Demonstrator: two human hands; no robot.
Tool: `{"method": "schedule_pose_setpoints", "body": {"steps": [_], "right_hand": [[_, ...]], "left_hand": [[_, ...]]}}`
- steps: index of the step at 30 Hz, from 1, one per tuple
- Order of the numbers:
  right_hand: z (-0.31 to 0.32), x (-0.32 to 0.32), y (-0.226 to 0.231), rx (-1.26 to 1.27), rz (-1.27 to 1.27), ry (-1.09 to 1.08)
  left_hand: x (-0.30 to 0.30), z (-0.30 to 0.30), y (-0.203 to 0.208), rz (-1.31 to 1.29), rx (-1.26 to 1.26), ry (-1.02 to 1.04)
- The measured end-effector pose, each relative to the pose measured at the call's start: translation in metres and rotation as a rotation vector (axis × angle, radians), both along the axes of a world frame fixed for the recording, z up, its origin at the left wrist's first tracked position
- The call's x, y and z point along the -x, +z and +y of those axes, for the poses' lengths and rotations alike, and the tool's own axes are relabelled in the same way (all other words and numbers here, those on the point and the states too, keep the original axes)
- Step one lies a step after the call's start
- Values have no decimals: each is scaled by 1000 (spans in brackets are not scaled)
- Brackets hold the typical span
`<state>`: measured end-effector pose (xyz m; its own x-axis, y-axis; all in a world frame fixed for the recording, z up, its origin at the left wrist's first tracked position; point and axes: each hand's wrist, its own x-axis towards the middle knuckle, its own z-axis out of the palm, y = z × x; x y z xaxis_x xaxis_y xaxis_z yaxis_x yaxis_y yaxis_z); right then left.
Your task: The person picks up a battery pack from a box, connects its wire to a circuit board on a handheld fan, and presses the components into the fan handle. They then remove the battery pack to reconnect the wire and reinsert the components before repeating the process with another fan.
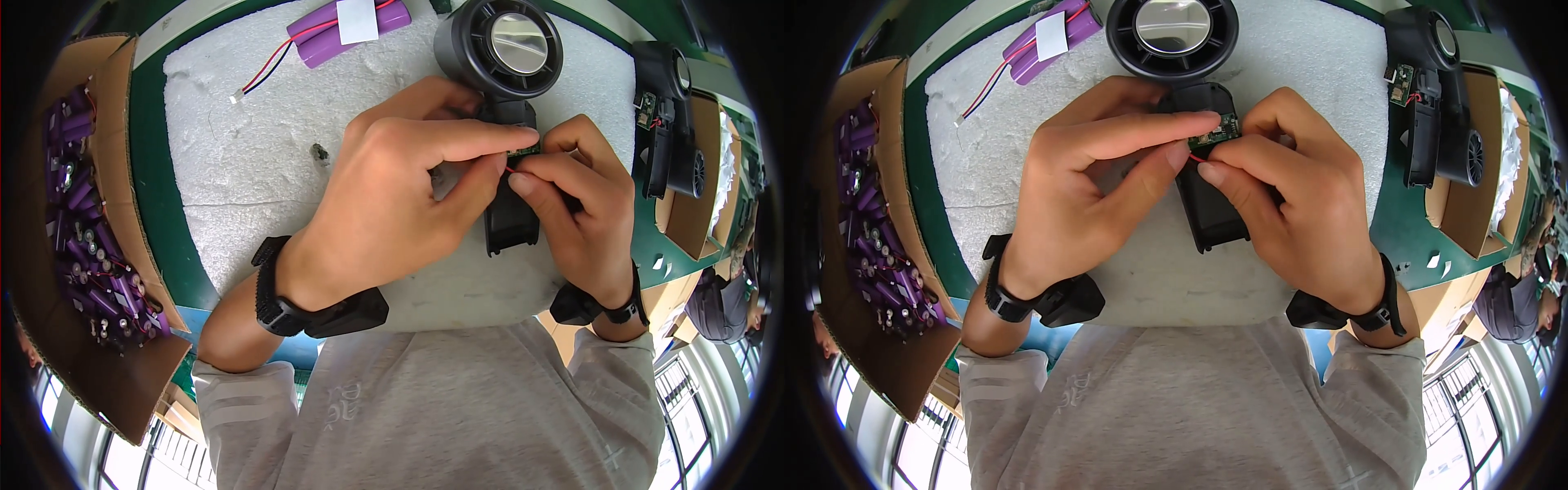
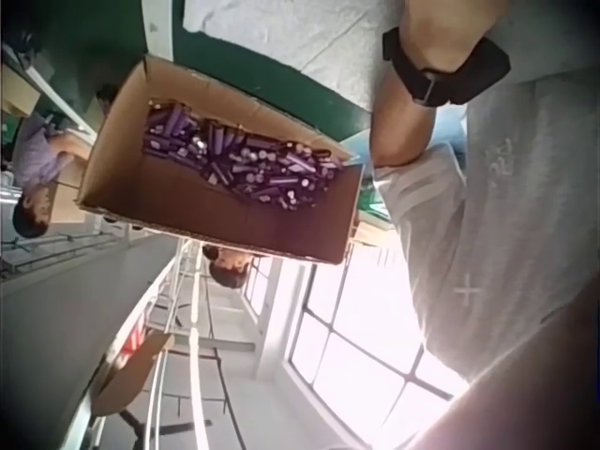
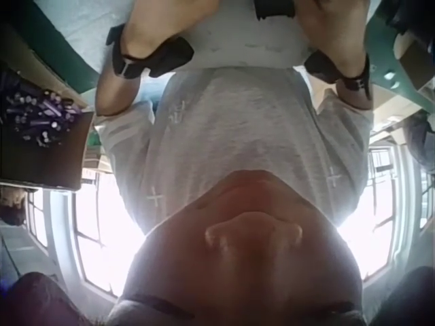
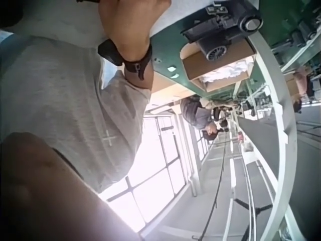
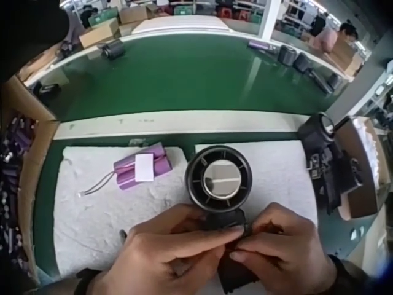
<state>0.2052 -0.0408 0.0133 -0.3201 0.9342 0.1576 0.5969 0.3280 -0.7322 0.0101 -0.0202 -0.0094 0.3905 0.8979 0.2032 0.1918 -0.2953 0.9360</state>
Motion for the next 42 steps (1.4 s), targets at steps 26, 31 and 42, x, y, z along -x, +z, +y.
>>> {"method": "schedule_pose_setpoints", "body": {"steps": [26, 31, 42], "right_hand": [[1, 2, 12, 158, 43, 18], [3, 2, 10, 164, 57, 10], [4, 3, 1, -49, 26, 59]], "left_hand": [[1, -1, 4, 63, -21, -28], [0, 0, 1, 72, -59, -18], [-2, 2, -4, 86, -119, 21]]}}
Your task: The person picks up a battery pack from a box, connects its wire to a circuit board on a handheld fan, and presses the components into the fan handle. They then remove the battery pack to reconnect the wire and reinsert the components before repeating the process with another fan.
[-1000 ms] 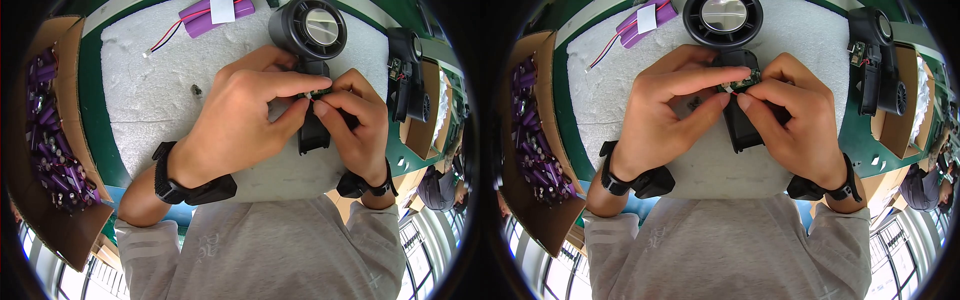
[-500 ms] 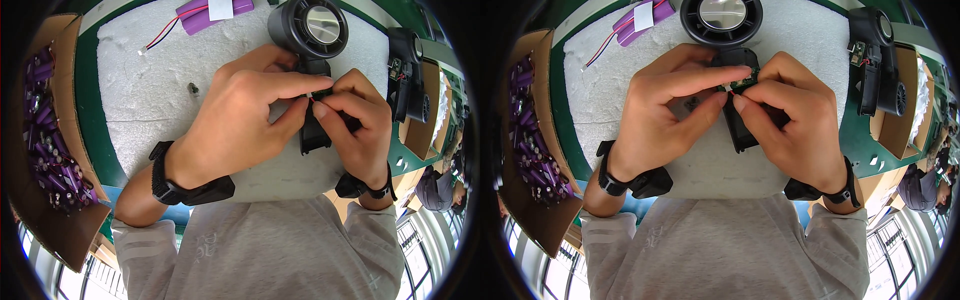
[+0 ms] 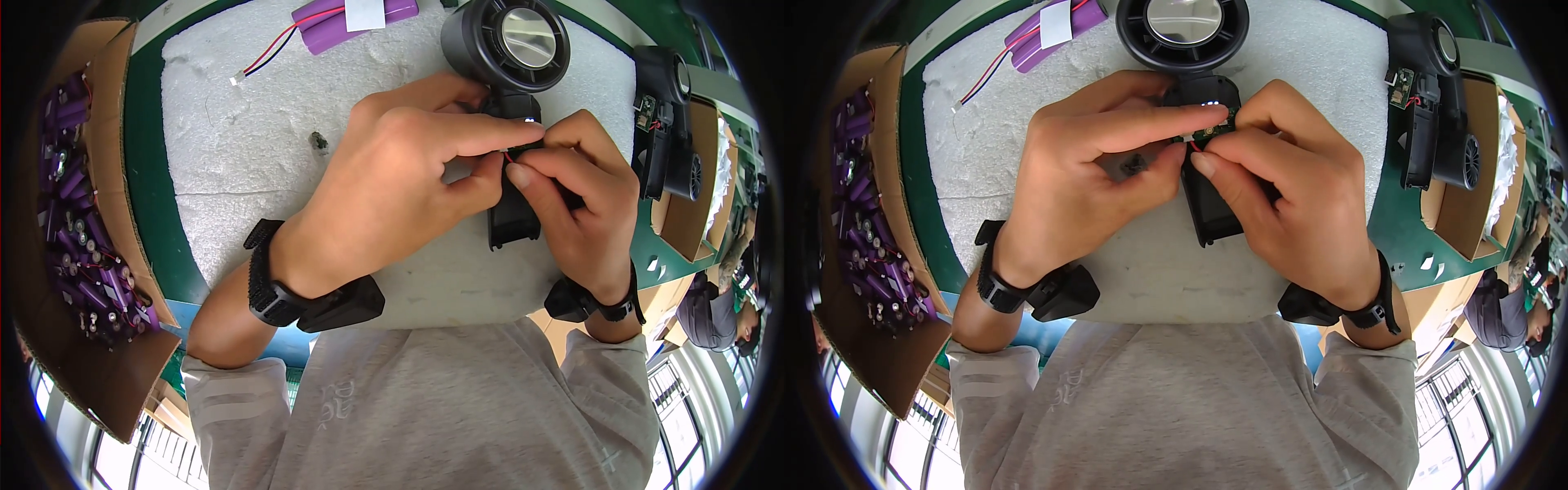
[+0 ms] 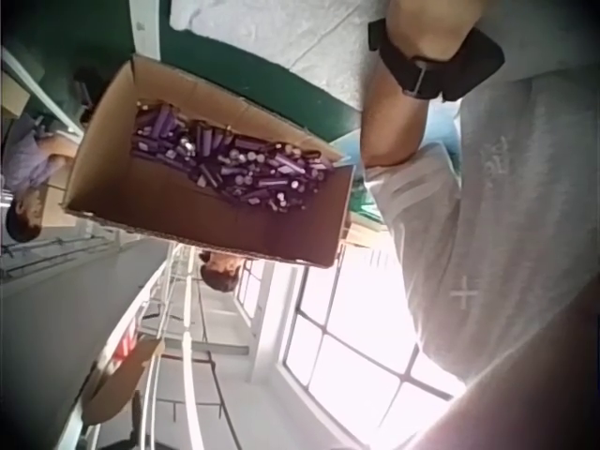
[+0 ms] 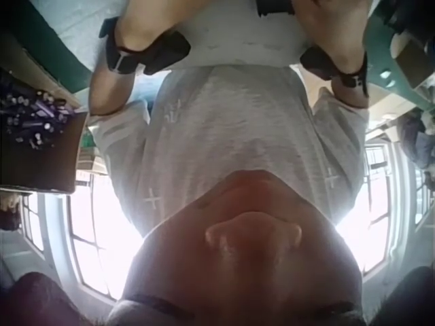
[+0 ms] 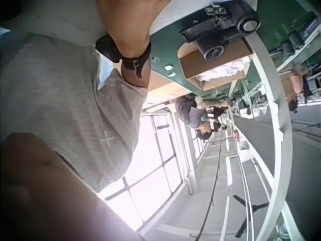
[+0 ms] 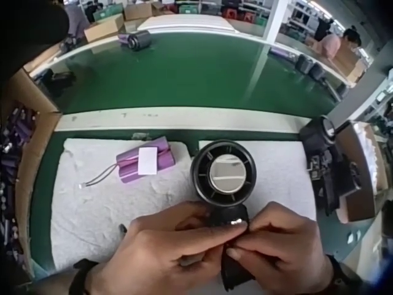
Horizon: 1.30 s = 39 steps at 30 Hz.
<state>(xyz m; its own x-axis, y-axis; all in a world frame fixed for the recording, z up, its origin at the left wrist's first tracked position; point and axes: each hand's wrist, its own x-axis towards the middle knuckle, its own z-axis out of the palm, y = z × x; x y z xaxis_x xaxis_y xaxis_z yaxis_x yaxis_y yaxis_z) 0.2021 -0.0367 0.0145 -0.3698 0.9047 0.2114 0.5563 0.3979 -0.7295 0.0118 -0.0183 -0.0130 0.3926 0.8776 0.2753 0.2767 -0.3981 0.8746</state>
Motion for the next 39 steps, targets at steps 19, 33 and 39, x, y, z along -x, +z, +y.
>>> {"method": "schedule_pose_setpoints", "body": {"steps": [19, 33, 39], "right_hand": [[5, -6, -1, -26, -24, -25], [4, -1, 0, -73, -88, -82], [6, -5, 7, 112, -28, -76]], "left_hand": [[0, 1, 4, 25, -65, -42], [1, 3, 5, 35, -93, -49], [2, 1, 5, 68, -46, -55]]}}
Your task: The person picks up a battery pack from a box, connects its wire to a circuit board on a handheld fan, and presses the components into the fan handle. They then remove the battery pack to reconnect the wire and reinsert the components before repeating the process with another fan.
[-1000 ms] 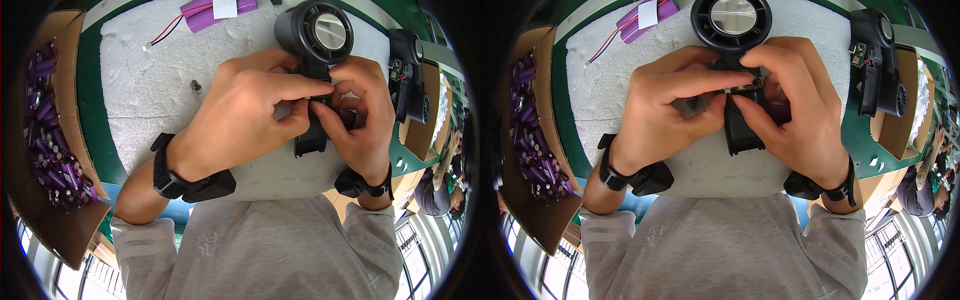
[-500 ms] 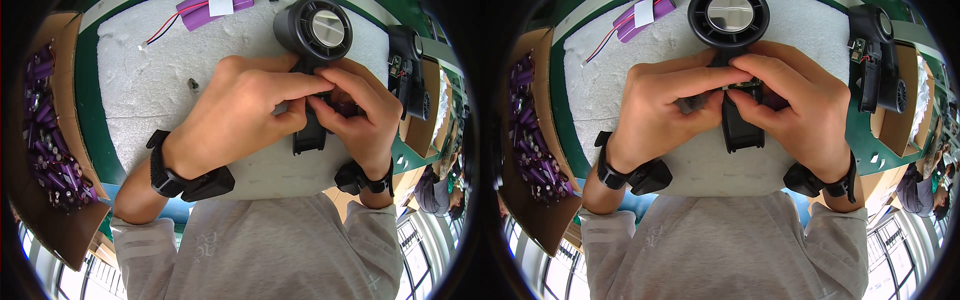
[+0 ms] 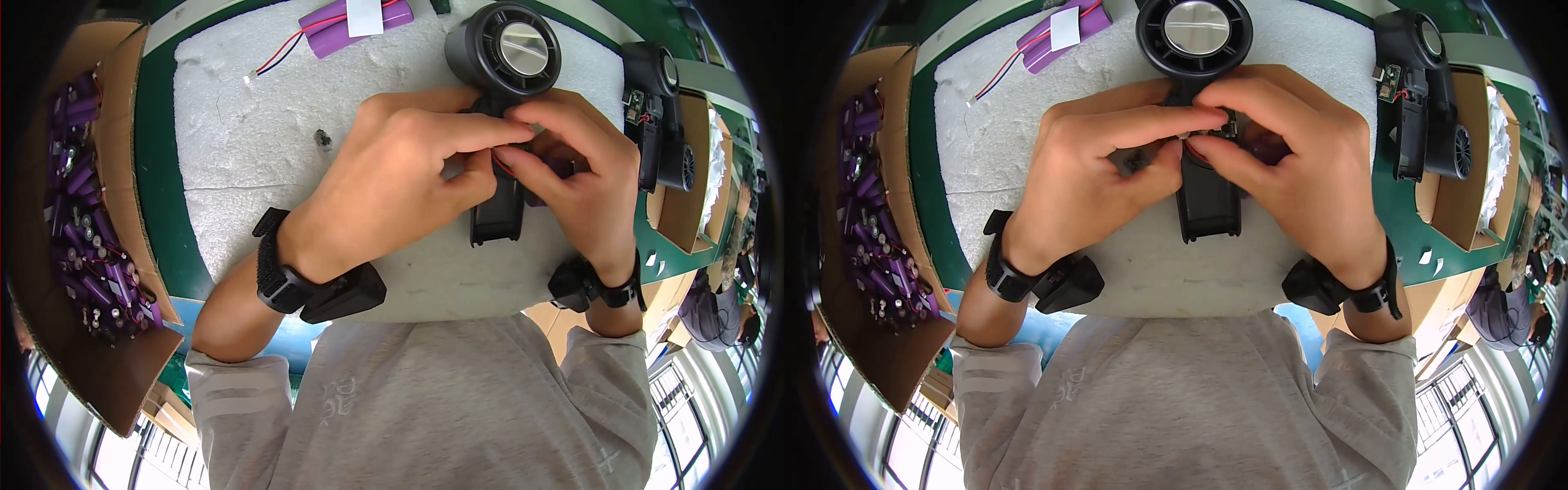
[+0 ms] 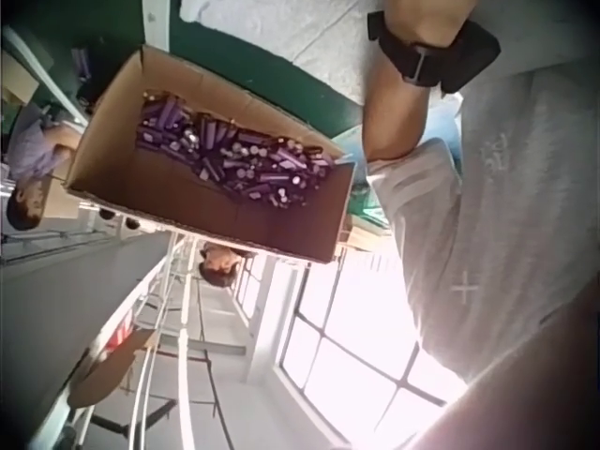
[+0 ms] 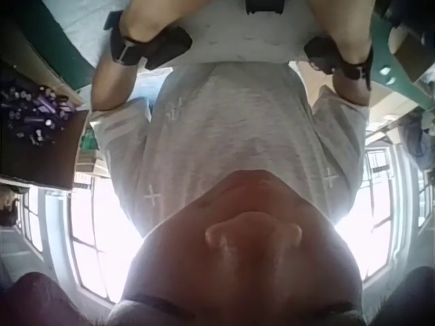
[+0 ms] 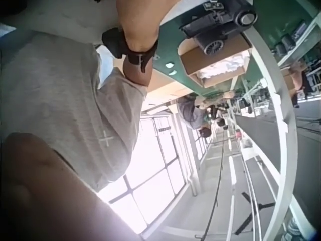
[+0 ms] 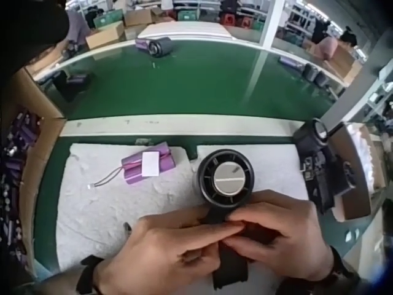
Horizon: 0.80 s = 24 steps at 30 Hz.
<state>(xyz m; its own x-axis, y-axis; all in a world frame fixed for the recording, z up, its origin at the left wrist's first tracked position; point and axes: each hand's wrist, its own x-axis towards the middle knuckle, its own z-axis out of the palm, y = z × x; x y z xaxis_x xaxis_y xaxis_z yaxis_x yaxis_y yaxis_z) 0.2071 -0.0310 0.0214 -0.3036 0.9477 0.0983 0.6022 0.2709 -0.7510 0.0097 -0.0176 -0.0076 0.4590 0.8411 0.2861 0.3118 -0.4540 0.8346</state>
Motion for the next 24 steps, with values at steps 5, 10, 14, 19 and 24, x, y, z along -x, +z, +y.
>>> {"method": "schedule_pose_setpoints", "body": {"steps": [5, 10, 14, 19, 24], "right_hand": [[-3, -13, 24, 142, -21, 71], [-13, -32, 28, 10, -280, 90], [-16, -36, 27, -94, -291, 117], [-20, -33, 27, -136, -326, 57], [-22, -34, 26, -209, -378, 72]], "left_hand": [[2, -1, 2, -96, 180, -28], [3, 0, 2, -138, 286, -64], [3, 1, 5, -146, 302, -52], [1, -2, 6, -152, 297, -50], [-3, -4, 4, -127, 269, -5]]}}
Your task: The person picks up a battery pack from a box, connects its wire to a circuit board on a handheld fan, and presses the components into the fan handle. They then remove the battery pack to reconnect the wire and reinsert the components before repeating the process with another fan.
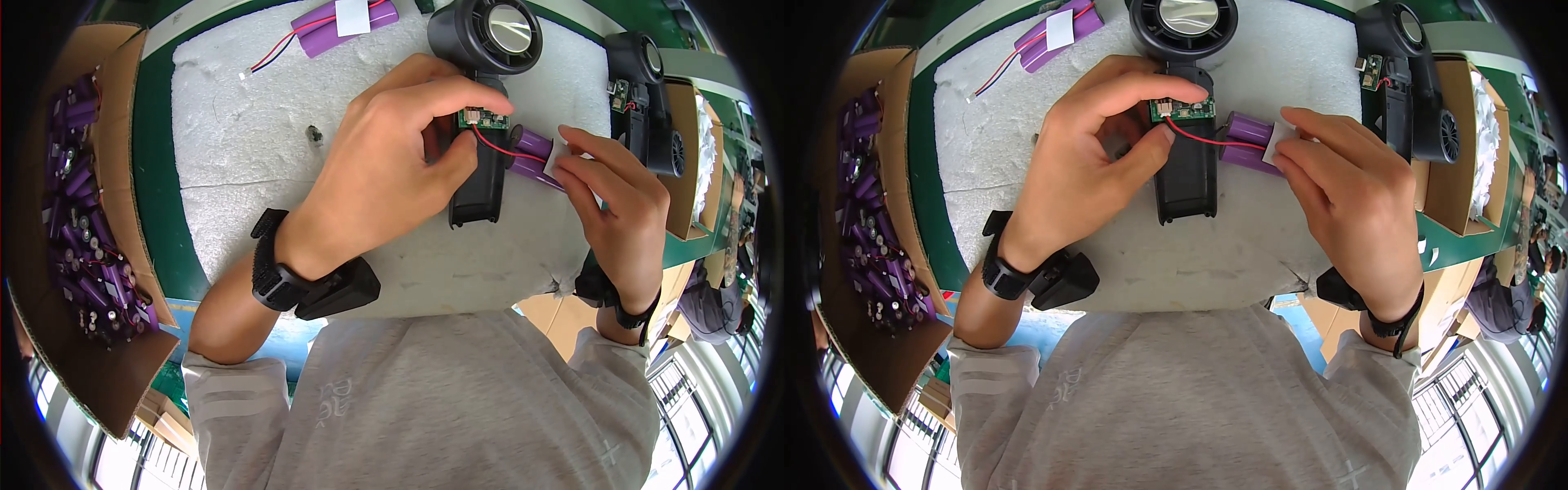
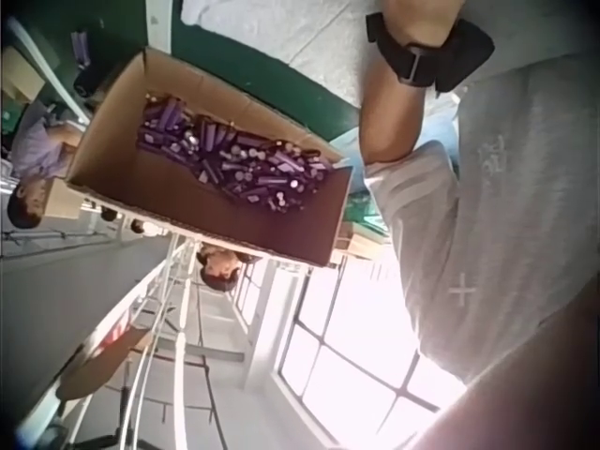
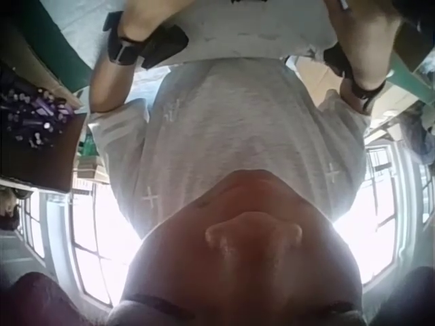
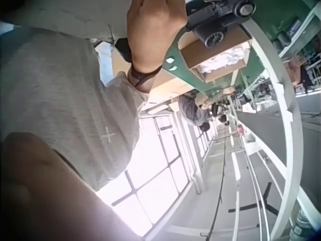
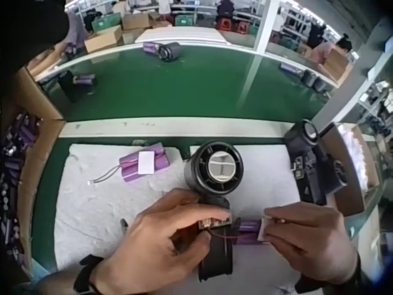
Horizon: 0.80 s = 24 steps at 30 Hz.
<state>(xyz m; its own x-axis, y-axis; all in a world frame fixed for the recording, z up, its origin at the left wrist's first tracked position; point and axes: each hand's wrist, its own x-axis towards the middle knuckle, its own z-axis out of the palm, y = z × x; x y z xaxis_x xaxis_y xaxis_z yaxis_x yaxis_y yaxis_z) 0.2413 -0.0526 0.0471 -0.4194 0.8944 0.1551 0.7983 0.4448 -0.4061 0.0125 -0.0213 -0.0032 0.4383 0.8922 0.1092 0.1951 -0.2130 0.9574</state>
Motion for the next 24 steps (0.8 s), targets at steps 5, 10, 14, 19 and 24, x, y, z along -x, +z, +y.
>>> {"method": "schedule_pose_setpoints", "body": {"steps": [5, 10, 14, 19, 24], "right_hand": [[1, 5, 4, 3, -42, 29], [2, 16, 9, 16, -118, 40], [1, 21, 9, 97, -144, -24], [1, 22, 4, 36, -130, -112], [3, 15, 10, 60, 21, -114]], "left_hand": [[-3, -3, -1, 1, -24, 70], [-6, -4, -5, -2, -76, 128], [-8, -4, -10, -27, -112, 140], [-8, 2, -9, -45, -142, 153], [-8, -1, -5, -71, -137, 138]]}}
